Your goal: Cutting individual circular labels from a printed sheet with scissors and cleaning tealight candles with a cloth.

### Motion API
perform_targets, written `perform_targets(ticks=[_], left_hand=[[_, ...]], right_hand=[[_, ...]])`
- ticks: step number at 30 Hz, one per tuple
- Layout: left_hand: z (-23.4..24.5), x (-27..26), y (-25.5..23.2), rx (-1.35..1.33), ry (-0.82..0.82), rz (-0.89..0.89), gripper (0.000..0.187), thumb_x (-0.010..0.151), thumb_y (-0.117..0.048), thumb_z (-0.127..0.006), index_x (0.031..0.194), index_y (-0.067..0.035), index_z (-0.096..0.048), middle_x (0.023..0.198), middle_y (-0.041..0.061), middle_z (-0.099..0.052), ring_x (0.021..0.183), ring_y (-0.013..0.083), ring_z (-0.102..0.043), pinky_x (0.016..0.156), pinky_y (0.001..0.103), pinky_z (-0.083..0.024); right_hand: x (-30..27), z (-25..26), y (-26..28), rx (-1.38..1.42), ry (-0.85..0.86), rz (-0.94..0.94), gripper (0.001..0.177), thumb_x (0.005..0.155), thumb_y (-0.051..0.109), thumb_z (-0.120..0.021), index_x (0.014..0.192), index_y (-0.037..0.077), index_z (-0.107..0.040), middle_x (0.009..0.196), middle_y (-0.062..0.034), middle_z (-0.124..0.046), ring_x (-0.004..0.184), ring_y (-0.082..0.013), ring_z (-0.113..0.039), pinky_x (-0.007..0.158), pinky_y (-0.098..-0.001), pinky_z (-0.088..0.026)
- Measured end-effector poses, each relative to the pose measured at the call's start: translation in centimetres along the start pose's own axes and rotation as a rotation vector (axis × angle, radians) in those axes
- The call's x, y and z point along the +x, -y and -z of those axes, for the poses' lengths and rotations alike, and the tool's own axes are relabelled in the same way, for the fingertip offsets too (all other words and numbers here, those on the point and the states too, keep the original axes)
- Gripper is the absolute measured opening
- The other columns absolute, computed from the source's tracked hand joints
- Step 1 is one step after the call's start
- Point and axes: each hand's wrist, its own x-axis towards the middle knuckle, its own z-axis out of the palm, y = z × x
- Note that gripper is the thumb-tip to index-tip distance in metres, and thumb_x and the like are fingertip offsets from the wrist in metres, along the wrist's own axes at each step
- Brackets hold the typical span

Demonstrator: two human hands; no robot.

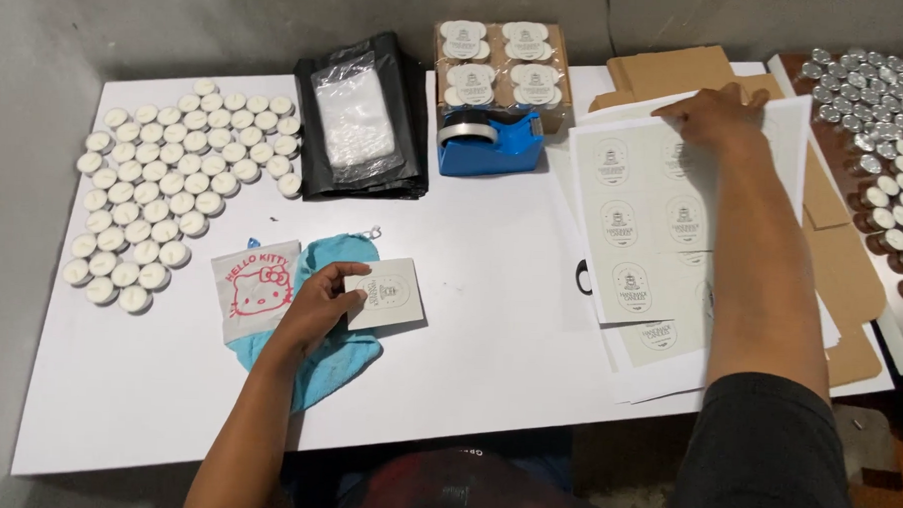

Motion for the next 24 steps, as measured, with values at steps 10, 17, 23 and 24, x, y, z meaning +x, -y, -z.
perform_targets(ticks=[10, 17, 23, 24], left_hand=[[-0.5, -0.1, -0.2, -0.052, -0.035, 0.049, 0.037, 0.092, -0.001, -0.064, 0.128, -0.008, -0.066, 0.115, 0.014, -0.07, 0.102, 0.0262, -0.069, 0.077, 0.034, -0.057], [-0.5, -0.1, -0.3, -0.078, -0.051, 0.038, 0.037, 0.093, 0.001, -0.064, 0.128, -0.008, -0.066, 0.114, 0.014, -0.071, 0.102, 0.025, -0.069, 0.081, 0.033, -0.057], [-0.5, 0.0, 0.8, -0.181, -0.053, -0.138, 0.052, 0.084, 0.008, -0.067, 0.135, 0.0, -0.062, 0.078, 0.016, -0.06, 0.067, 0.0189, -0.057, 0.061, 0.031, -0.048], [-0.3, 0.3, 1.5, -0.191, -0.054, -0.139, 0.055, 0.085, 0.009, -0.066, 0.139, 0.0, -0.059, 0.082, 0.016, -0.062, 0.07, 0.018, -0.057, 0.065, 0.031, -0.049]], right_hand=[[2.9, -0.6, 1.7, -0.054, 0.019, 0.022, 0.062, 0.105, 0.008, -0.034, 0.132, 0.054, -0.065, 0.125, -0.0123, -0.058, 0.134, -0.0377, -0.036, 0.111, -0.0574, -0.013], [4.5, -2.3, 0.9, -0.064, -0.001, 0.009, 0.07, 0.102, 0.002, -0.04, 0.143, 0.057, -0.056, 0.132, -0.0099, -0.055, 0.134, -0.0338, -0.034, 0.106, -0.054, -0.018], [8.8, -7.6, -2.2, 0.144, -0.306, 0.146, 0.05, 0.096, 0.003, -0.064, 0.136, 0.033, -0.07, 0.119, -0.0149, -0.062, 0.132, -0.0366, -0.04, 0.107, -0.0668, -0.02], [8.1, -7.3, -1.9, 0.161, -0.337, 0.155, 0.05, 0.095, 0.0, -0.065, 0.136, 0.029, -0.072, 0.116, -0.0163, -0.062, 0.132, -0.0377, -0.041, 0.108, -0.0641, -0.026]])
